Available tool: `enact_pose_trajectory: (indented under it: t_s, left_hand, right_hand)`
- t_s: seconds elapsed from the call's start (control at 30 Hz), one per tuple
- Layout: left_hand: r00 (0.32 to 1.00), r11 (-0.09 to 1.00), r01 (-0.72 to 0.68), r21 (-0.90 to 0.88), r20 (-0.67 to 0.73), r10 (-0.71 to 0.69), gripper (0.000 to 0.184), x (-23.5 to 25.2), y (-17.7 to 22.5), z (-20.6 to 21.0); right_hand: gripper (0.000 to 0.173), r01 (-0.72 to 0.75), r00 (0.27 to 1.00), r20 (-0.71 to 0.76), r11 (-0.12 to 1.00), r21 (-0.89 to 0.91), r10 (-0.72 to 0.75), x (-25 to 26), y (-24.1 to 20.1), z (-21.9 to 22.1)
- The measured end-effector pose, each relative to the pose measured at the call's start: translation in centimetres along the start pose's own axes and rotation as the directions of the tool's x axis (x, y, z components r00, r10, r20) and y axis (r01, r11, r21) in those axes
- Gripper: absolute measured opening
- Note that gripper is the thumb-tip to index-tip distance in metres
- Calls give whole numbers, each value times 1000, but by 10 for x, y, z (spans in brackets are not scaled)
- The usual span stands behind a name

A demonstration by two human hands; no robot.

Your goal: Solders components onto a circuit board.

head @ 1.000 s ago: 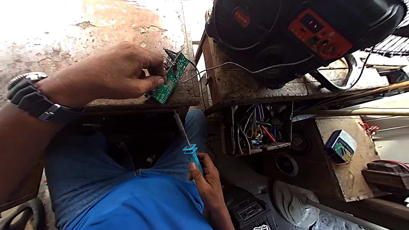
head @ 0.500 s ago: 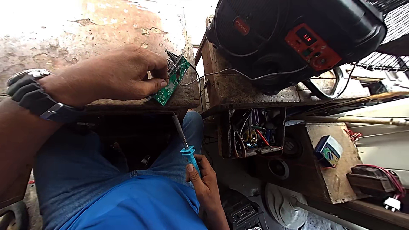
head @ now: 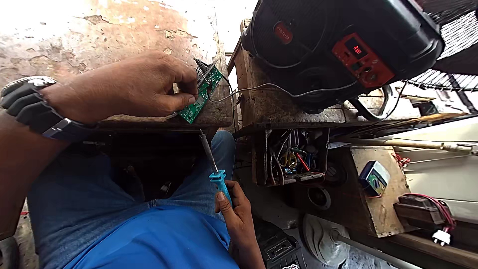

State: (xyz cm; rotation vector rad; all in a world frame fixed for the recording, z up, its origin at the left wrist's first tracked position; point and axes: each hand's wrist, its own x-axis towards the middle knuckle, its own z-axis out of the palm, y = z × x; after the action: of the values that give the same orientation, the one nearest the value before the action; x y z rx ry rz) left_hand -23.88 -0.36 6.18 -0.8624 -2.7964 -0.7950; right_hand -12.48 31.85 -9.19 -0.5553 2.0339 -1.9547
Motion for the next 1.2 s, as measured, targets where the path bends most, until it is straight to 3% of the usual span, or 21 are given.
enact_pose_trajectory:
  t_s: [0.83, 1.2]
  left_hand:
    - [1000, 999, -19, 36, -14, 19, 15, -1, 2, 1]
    - [999, 997, 49, 53, -21, -48, 14, -1, 7, 0]
  right_hand:
    - [36, -1, 1000, -7, 1000, 13, 1, -1, 0, 1]
    - [36, 1, 1000, -12, 1000, 9, 0, 0, -1, 1]
